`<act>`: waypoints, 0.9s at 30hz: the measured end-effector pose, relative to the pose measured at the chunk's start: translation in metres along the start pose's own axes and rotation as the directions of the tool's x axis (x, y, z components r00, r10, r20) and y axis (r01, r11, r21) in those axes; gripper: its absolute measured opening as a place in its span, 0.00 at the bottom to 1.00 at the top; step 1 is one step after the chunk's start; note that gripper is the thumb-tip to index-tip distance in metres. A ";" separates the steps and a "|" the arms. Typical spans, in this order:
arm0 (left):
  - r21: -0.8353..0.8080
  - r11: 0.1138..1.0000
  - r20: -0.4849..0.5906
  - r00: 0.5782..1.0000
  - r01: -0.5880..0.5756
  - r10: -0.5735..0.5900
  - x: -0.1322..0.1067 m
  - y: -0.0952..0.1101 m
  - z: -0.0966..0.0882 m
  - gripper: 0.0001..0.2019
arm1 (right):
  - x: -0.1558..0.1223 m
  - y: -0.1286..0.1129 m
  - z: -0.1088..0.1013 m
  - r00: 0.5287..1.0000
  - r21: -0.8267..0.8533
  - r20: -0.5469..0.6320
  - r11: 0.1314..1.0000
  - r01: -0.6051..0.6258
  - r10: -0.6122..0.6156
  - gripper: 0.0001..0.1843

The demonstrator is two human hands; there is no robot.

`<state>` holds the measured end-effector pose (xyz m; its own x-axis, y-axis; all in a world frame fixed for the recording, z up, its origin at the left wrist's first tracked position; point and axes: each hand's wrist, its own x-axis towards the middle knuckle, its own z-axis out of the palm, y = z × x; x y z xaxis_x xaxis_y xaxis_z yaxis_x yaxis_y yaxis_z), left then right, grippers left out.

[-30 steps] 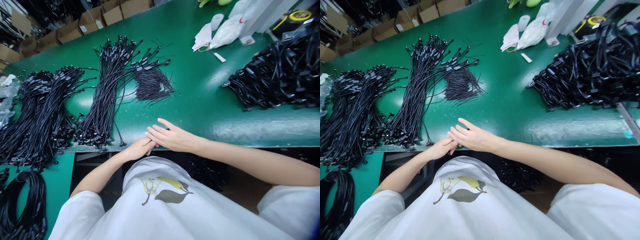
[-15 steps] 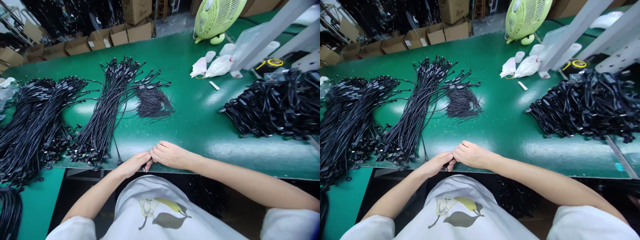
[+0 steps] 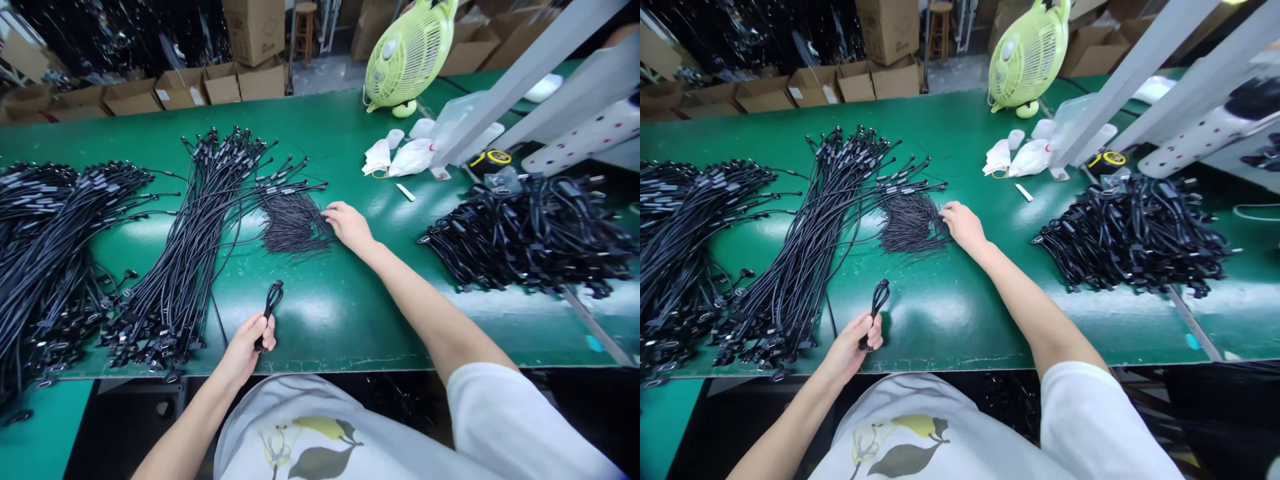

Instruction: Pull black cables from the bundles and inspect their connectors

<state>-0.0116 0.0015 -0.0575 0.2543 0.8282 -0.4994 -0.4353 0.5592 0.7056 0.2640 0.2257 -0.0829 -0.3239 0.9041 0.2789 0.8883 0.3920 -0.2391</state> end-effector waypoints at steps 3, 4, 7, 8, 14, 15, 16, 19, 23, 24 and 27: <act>-0.042 0.999 -0.009 1.000 0.006 -0.007 -0.001 -0.001 0.002 0.18 | 0.005 0.004 0.007 0.996 -0.069 0.059 0.995 0.069 -0.065 0.15; -0.053 0.999 -0.012 1.000 -0.001 0.001 -0.001 -0.001 0.002 0.18 | 0.004 0.004 0.005 0.996 -0.076 0.052 0.995 0.071 -0.067 0.15; -0.070 0.997 -0.009 0.999 -0.033 0.032 -0.002 -0.003 0.005 0.17 | -0.006 -0.001 -0.011 1.000 -0.119 -0.002 0.993 0.003 -0.004 0.16; -0.069 0.997 -0.002 0.999 -0.043 0.043 -0.002 -0.003 0.007 0.16 | -0.013 -0.005 -0.018 0.999 -0.122 -0.029 0.991 -0.047 0.044 0.16; -0.077 0.993 0.033 0.995 -0.095 0.097 -0.001 -0.004 0.033 0.20 | -0.090 -0.077 -0.047 0.989 0.455 0.008 0.880 -0.137 0.150 0.11; -0.087 0.992 0.041 0.994 -0.095 0.099 -0.001 -0.004 0.037 0.22 | -0.106 -0.095 -0.049 0.991 0.562 0.065 0.816 -0.133 0.117 0.10; -0.093 0.991 0.048 0.994 -0.097 0.102 0.000 -0.005 0.041 0.24 | -0.120 -0.110 -0.050 0.989 0.632 0.122 0.762 -0.142 0.083 0.10; -0.033 0.986 0.043 0.986 -0.161 0.163 0.002 -0.011 0.044 0.24 | -0.149 -0.143 -0.051 0.972 0.680 0.233 0.718 -0.149 -0.018 0.09; 0.320 0.888 0.037 0.941 -0.329 0.335 0.004 -0.018 0.035 0.21 | -0.155 -0.155 -0.055 0.971 0.468 0.068 0.867 0.173 -0.231 0.09; 0.440 0.821 0.053 0.923 -0.365 0.382 0.004 -0.019 0.033 0.21 | -0.153 -0.156 -0.058 0.947 0.323 -0.019 0.894 0.309 -0.321 0.10; 0.685 0.586 0.146 0.870 -0.432 0.471 0.004 -0.018 0.026 0.18 | -0.146 -0.159 -0.067 0.737 -0.128 -0.164 0.755 0.644 -0.656 0.14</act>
<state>0.0197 -0.0048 -0.0592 0.1426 0.9893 -0.0292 0.2269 -0.0040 0.9739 0.1914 0.0201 -0.0235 -0.7679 0.3807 0.5152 0.5036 0.8558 0.1184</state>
